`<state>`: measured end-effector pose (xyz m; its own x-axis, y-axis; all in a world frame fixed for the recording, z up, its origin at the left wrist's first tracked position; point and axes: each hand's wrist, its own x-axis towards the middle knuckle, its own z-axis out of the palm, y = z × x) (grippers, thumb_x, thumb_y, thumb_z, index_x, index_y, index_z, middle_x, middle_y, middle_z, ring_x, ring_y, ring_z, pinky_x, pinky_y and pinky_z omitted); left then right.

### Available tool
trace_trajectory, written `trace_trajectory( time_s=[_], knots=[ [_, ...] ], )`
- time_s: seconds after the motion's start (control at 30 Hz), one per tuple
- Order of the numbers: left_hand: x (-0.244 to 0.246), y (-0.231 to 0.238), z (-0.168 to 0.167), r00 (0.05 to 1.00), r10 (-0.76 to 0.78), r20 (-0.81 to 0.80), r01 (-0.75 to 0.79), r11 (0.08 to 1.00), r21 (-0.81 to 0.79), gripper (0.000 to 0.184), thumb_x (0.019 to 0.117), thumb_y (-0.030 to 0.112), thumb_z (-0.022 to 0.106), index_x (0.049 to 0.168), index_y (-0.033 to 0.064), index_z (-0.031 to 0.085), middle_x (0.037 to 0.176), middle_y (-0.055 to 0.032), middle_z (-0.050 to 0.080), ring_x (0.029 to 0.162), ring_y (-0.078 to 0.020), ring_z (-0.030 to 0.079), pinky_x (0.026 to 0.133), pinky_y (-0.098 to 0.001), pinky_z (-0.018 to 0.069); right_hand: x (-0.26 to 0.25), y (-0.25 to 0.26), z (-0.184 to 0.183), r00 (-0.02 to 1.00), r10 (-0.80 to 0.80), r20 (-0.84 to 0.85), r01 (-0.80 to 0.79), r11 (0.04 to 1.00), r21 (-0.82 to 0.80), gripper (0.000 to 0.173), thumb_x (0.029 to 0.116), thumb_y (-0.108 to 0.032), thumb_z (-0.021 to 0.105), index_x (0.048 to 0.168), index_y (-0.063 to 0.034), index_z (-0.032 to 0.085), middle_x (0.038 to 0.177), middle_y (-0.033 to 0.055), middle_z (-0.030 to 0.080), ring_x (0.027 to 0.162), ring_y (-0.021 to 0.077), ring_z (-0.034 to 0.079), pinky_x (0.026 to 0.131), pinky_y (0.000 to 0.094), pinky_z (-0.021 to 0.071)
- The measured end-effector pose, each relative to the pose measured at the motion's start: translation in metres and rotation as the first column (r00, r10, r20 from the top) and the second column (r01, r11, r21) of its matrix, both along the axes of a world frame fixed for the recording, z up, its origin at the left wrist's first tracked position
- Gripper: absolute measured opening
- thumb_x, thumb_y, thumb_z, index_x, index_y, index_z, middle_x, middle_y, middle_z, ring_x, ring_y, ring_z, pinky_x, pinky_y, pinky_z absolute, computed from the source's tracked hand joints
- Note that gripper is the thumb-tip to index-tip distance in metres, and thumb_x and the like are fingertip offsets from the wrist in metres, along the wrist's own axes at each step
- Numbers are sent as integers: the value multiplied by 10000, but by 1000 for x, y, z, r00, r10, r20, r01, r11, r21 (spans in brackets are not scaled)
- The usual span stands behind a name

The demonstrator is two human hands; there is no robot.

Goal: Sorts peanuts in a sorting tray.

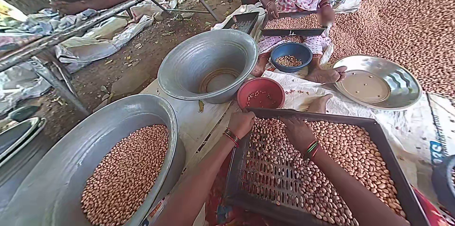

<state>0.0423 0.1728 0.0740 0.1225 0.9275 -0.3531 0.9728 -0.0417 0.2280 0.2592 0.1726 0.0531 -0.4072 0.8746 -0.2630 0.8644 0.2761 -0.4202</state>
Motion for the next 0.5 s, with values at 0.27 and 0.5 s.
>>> trace_trajectory(
  time_s=[0.27,0.5],
  knots=[
    [47,22,-29,990,-139,-38,131,978,-164,400,1117,216,348,1401,54,579,1275,-211,676,1248,-370,609,1109,-562,352,-31,-96,-30,877,459,-139,-477,867,-142,359,1005,-26,549,1348,-51,651,1450,249,572,1284,507,571,955,656,501],
    [69,19,-34,981,-114,-156,96,988,-120,365,1089,72,321,1325,-49,571,1206,-249,681,1190,-393,632,1067,-549,385,21,-61,-8,955,188,-229,-201,979,-34,327,1050,-41,478,1304,51,662,1232,266,698,1156,431,682,1015,548,516]
  ],
)
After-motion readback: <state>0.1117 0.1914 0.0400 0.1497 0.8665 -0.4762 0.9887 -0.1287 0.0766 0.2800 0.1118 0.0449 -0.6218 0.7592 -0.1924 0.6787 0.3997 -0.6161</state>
